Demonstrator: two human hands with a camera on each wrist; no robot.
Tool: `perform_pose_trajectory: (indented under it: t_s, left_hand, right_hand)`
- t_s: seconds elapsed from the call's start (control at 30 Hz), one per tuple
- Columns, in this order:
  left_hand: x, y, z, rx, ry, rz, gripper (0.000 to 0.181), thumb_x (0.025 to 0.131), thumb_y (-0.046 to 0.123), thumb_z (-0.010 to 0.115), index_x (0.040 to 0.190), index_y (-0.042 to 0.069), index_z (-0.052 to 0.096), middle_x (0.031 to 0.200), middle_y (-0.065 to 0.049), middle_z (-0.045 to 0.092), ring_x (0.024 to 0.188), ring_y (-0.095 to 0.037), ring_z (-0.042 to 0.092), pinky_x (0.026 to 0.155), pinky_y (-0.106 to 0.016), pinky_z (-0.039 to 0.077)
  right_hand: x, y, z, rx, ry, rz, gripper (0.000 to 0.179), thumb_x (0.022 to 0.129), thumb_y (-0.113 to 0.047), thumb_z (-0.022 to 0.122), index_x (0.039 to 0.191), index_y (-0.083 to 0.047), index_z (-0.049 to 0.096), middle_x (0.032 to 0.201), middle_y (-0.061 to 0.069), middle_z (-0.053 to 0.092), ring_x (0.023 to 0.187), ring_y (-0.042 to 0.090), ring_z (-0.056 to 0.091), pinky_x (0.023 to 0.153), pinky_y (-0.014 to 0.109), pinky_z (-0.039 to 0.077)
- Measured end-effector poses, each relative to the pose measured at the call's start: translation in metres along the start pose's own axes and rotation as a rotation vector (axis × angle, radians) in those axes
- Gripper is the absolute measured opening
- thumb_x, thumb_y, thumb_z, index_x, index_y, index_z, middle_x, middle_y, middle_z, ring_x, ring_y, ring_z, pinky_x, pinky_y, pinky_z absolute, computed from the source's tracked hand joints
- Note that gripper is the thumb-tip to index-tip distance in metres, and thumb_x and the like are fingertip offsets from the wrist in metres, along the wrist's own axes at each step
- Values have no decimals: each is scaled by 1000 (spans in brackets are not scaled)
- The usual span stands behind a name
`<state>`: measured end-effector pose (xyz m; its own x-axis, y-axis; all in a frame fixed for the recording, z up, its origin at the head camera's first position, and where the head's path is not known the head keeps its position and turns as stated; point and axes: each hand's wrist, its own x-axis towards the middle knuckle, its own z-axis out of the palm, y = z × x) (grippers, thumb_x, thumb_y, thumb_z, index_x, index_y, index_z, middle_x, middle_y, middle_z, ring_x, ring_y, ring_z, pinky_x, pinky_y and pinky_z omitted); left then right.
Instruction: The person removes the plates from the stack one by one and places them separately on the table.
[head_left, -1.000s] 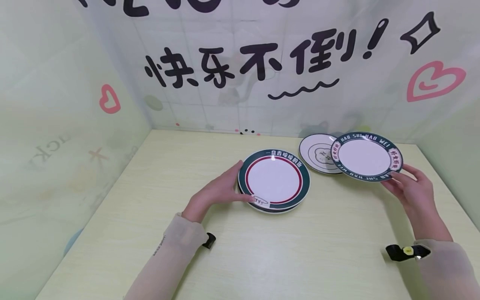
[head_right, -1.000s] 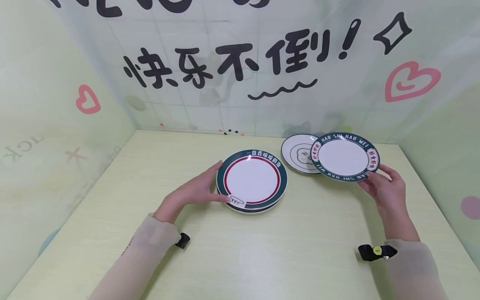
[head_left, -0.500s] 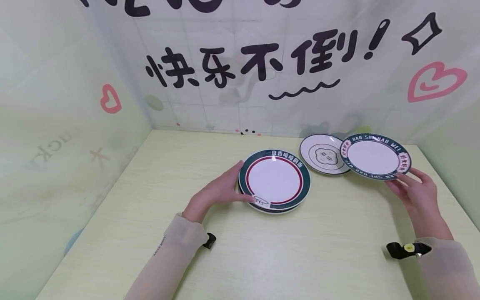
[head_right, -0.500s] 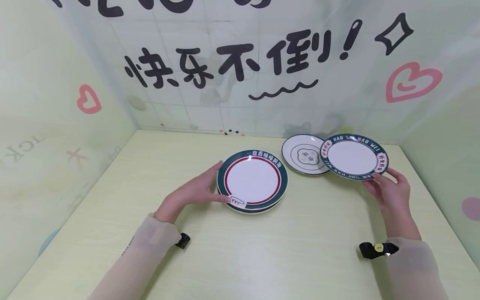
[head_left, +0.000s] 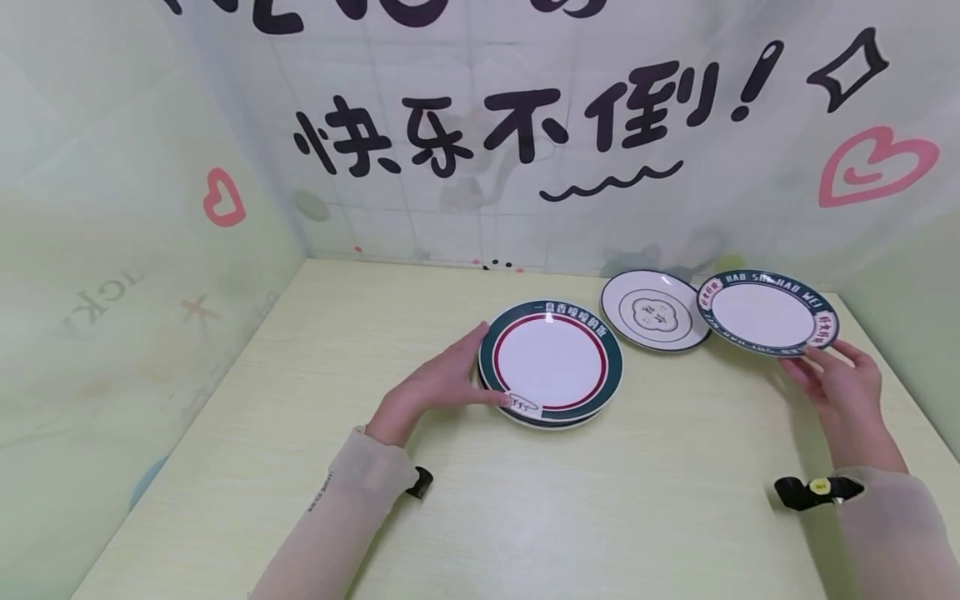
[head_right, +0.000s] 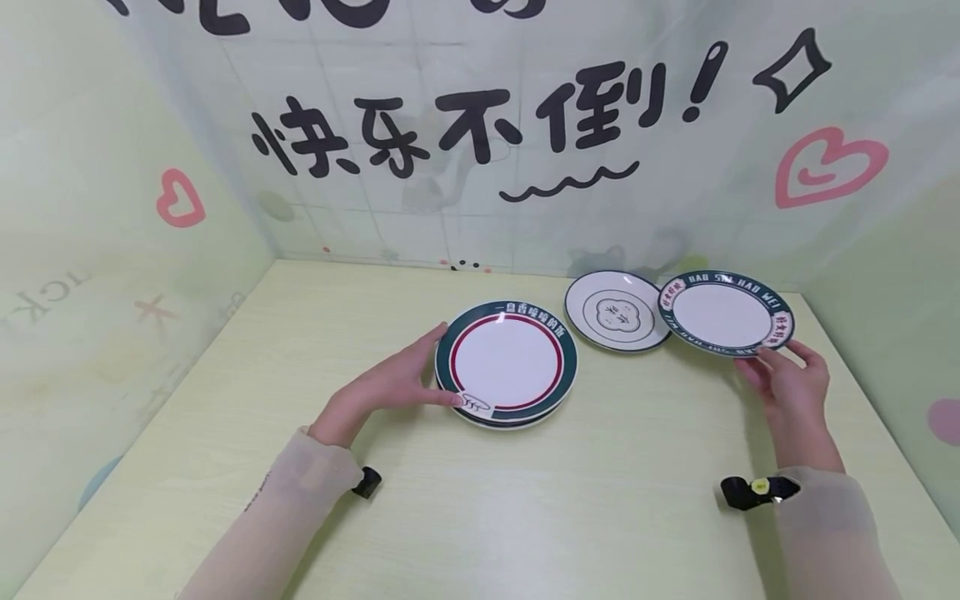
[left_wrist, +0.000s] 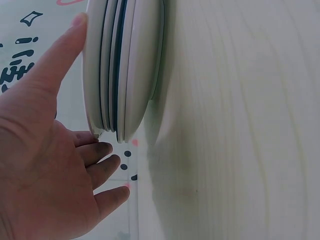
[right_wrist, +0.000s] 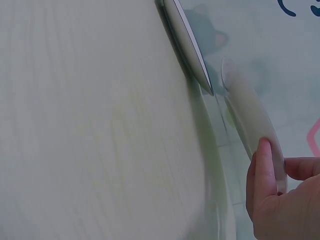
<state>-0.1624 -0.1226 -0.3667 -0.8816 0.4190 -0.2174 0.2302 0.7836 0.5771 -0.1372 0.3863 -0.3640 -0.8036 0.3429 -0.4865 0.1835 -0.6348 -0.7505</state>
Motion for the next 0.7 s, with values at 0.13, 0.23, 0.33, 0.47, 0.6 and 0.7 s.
perform_pose_trajectory:
  t_s: [0.13,0.23,0.33,0.47,0.6,0.7]
  left_hand:
    - [0,1,1,-3,-2,3,128,72,61,81,162,13,5,169,-6,12,157,-23,15,127,-43,22]
    - [0,1,1,-6,-4,-1,128,72,61,82,162,13,5,169,-6,12,157,-24,15,127,-43,23]
    - [0,2,1,-6,-5,-5,128,72,62,81,162,13,5,169,-6,12,157,-23,15,127,-43,23]
    - [-1,3,1,-10,-6,-5,128,72,62,81,162,13,5,169,-6,12,157,-23,15,127,-43,23]
    - [-1,3,2,-14,-6,-8,128,71,62,82,162,13,6,169,-5,12,157,-23,15,127,-43,23]
    - [-1,3,2,-11,-4,-10,128,71,62,81,162,14,6,169,-5,12,157,-23,15,127,-43,23]
  right_hand:
    - [1,-1,-1,54,0,-2,56,91,10,62,121,-31,38,104,-6,54,69,21,73,75,30,64]
    - [2,0,-2,74,7,-6,57,91,11,61,121,-31,37,104,-5,53,69,22,73,75,30,64]
    - [4,0,-4,91,22,-4,57,91,12,61,121,-30,37,108,-6,51,69,22,73,76,29,64]
    - [8,1,-6,125,38,-2,58,90,14,60,121,-30,37,113,-8,47,69,22,73,76,31,64]
    - [12,1,-7,140,60,7,59,90,14,59,120,-31,36,110,-7,48,69,22,73,74,33,64]
    - [14,0,-8,130,73,22,61,90,12,61,122,-33,36,112,-8,48,70,19,72,74,32,64]
